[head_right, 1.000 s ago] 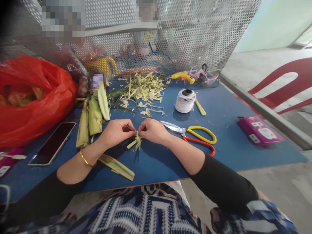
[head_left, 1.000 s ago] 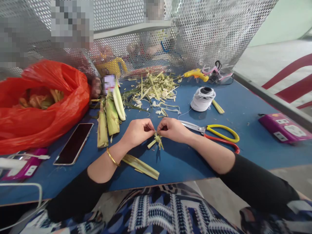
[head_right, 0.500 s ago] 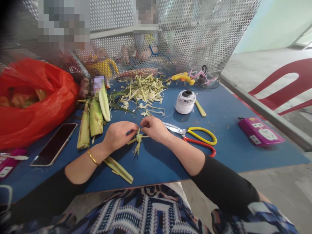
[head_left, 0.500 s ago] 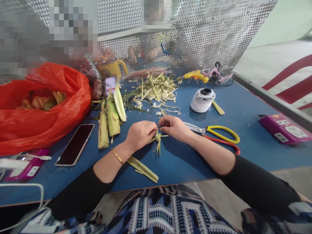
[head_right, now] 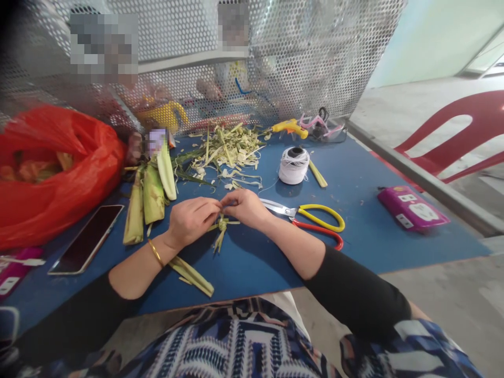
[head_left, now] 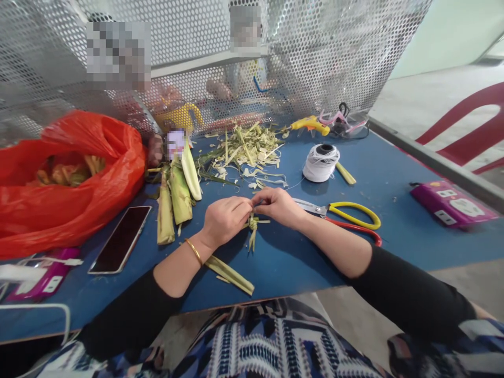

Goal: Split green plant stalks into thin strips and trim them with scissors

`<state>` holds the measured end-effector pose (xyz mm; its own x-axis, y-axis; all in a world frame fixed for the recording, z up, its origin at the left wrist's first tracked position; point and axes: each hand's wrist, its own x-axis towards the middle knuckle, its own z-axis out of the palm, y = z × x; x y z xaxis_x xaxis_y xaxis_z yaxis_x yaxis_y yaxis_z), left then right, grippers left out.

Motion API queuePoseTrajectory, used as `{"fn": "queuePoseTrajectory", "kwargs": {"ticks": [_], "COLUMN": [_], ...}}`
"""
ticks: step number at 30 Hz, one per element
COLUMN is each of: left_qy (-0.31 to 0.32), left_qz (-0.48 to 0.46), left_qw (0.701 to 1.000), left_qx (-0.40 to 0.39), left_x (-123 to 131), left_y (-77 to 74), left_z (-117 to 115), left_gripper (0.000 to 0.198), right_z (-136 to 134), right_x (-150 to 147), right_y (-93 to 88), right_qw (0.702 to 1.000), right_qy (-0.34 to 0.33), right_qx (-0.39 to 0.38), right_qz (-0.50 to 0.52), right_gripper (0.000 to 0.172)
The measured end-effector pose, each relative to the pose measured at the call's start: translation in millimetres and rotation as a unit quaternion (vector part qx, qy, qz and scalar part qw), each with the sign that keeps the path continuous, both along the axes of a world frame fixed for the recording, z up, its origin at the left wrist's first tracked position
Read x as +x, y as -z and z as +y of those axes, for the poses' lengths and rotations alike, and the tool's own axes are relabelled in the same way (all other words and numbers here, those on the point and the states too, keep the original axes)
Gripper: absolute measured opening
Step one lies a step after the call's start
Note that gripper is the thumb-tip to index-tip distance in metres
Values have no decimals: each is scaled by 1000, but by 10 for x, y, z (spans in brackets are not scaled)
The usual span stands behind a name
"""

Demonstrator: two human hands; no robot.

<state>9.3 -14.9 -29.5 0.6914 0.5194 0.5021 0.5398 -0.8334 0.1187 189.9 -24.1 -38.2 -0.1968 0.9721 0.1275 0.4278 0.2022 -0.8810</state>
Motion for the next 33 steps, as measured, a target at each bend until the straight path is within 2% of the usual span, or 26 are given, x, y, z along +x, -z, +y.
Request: {"fn": "queuePoseTrajectory", "kwargs": {"ticks": [8,13,20,25,29,31,33], "left_qy": [-21,-14,-2,23,-48,-106,-151], "left_qz": [-60,-85,-99,-64,-67,-95,-117], "left_qw": [998,996,992,989,964,938,922], "left_qx": [-8,-9,-74,-135,-253,-316,-337], "left_x": [6,9,-26,-58,-54,-39,-19], "left_y": [-9,-20,-51,-61,-48,-31,-15], "left_z": [-4,-5,40,109,143,150,149], "left_gripper": [22,20,19,15,13,12,12], "right_z": [7,-2,10,21,21,16,9], "right_x": [2,38,120,153,177,203,230], "right_y": [-28,-78,-138,-153,-185,-221,-252], "right_qw": [997,995,985,969,974,984,990], "right_qy": [40,41,75,99,80,48,11], "right_qx": [48,69,68,57,-6,-55,-96], "right_qz": [-38,-52,-140,-217,-213,-163,-104], "right_gripper": [10,8,13,15,13,13,13]}}
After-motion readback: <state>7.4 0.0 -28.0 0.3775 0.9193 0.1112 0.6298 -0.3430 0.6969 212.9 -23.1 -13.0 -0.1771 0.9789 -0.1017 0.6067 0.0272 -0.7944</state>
